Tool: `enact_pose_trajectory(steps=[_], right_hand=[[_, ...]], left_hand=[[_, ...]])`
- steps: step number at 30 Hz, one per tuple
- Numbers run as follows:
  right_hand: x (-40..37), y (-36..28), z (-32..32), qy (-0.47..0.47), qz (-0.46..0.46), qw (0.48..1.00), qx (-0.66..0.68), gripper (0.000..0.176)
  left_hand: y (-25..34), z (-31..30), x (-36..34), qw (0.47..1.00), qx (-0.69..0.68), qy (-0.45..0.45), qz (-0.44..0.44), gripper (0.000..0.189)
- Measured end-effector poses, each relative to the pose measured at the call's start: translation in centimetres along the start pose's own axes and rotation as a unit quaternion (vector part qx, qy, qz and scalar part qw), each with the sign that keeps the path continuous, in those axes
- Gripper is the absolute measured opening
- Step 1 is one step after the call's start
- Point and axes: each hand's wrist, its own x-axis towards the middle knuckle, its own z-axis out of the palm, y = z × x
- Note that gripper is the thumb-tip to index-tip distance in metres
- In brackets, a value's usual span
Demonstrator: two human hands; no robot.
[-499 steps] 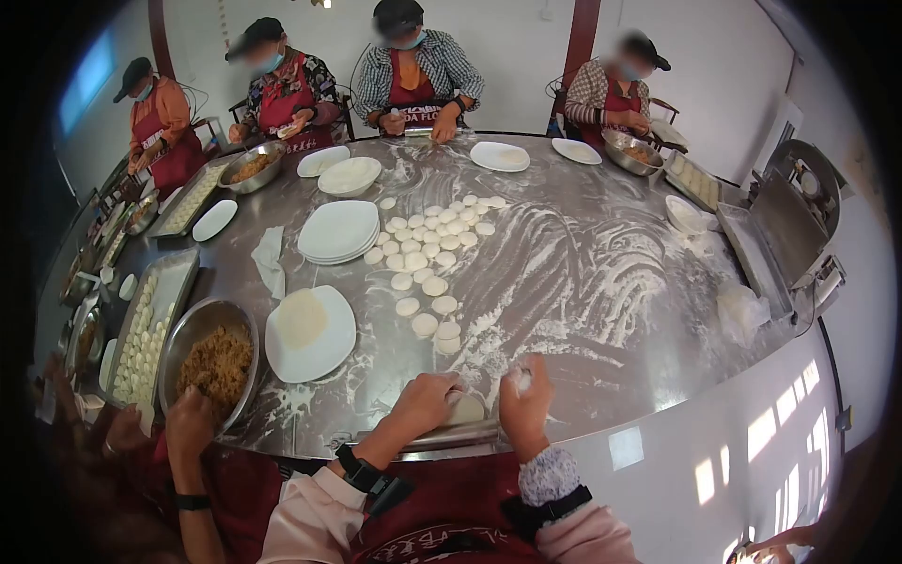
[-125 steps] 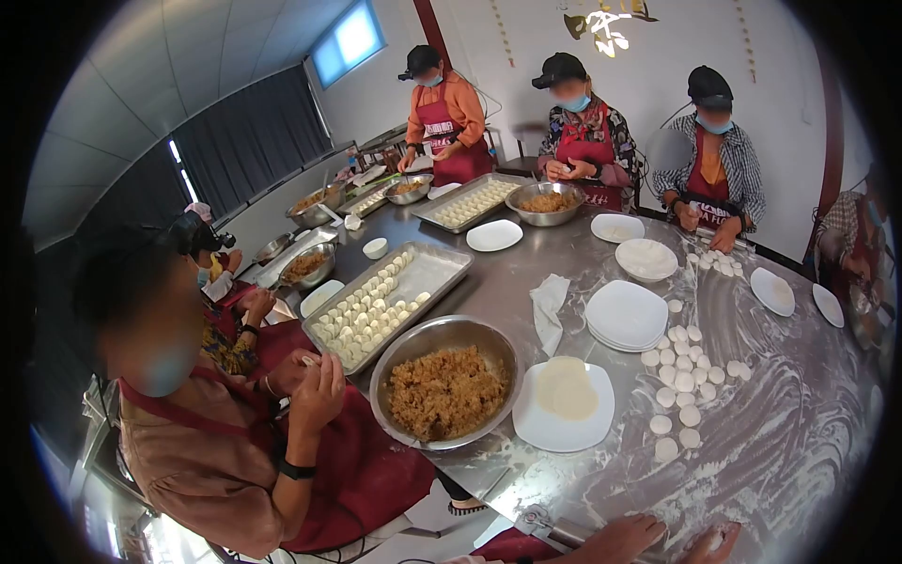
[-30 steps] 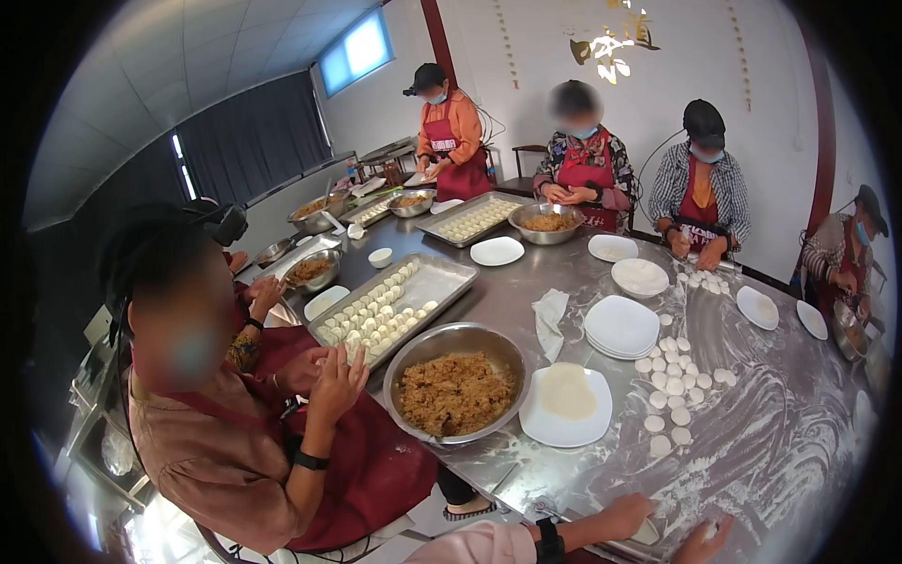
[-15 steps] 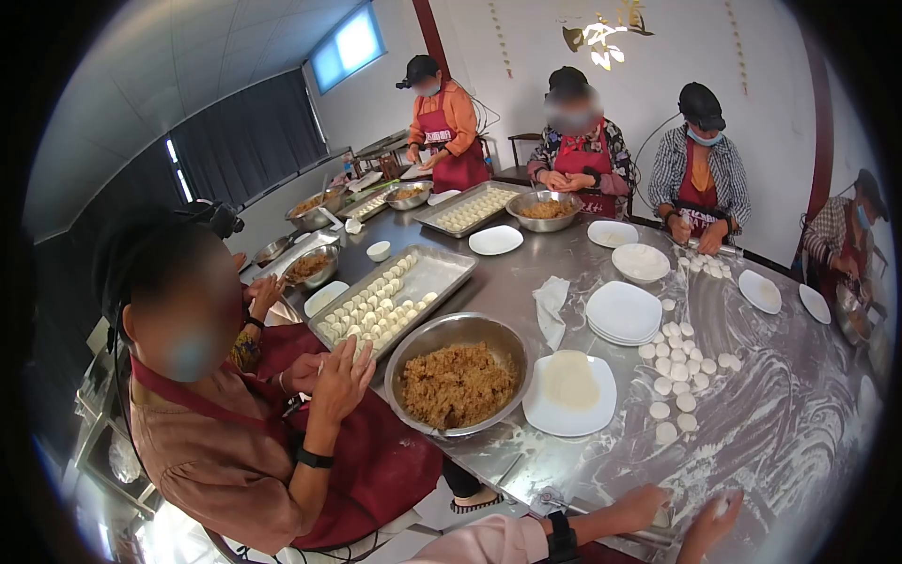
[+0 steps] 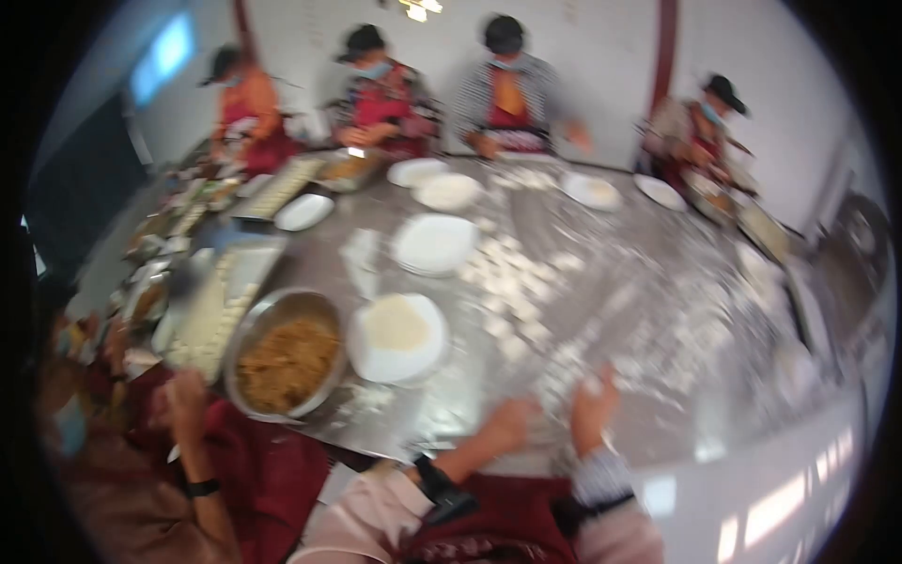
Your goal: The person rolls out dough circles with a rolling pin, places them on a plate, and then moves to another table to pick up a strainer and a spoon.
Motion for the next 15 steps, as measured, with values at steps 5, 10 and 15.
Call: enact_pose_trajectory(steps=[5, 10, 15], right_hand=[[1.6, -2.7, -0.8, -0.001, -0.048, 0.998, 0.043, 0.028], [-1.9, -1.6, -4.0, -0.028, 0.045, 0.987, 0.150, 0.017], [2.2, -3.1, 0.4, -0.005, -0.042, 0.994, 0.096, 0.018]], left_hand=[[4.1, -4.8, 2.1, 0.994, 0.015, -0.079, -0.080, 0.021], [3.5, -6.7, 1.0, 0.990, 0.010, -0.109, -0.091, 0.019], [4.5, -5.2, 1.9, 0.994, -0.002, -0.061, -0.090, 0.018]])
